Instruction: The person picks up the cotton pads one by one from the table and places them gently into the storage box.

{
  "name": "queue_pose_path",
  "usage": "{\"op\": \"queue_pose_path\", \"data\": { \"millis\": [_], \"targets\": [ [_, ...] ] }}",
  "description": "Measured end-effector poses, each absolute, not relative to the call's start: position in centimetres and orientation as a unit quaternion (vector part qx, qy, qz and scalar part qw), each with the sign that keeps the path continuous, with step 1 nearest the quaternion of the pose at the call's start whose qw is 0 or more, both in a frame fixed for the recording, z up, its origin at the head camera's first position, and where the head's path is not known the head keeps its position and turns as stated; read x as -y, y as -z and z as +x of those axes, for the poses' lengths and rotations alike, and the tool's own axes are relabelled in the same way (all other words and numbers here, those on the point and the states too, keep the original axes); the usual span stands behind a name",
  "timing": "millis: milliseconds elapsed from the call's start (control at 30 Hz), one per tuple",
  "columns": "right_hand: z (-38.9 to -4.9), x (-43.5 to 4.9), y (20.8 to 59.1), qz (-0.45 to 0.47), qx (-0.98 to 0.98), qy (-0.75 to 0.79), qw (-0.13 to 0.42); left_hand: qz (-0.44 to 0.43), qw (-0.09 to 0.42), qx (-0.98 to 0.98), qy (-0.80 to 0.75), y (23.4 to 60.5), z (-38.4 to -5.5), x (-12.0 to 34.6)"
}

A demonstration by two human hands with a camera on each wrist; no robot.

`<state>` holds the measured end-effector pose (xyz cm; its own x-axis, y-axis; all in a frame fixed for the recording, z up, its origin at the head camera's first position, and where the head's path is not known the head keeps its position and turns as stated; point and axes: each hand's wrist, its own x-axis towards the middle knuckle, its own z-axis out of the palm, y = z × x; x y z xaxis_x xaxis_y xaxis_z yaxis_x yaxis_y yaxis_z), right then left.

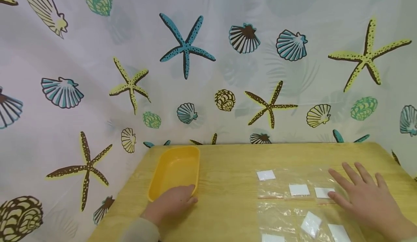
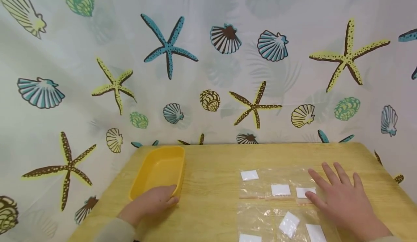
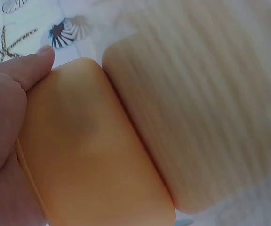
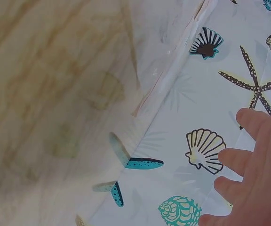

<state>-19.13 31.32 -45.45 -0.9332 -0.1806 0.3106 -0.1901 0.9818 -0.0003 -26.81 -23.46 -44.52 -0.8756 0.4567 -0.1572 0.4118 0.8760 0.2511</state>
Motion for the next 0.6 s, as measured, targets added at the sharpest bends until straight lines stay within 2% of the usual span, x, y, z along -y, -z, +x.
{"op": "queue_pose_path", "data": {
  "millis": [600],
  "targets": [
    [-19.2, -30.8, 45.8, 0.096, 0.985, -0.024, 0.144, 0.307, 0.081, -0.944, -0.089, 45.1, -24.5, 18.1]
  ]
}}
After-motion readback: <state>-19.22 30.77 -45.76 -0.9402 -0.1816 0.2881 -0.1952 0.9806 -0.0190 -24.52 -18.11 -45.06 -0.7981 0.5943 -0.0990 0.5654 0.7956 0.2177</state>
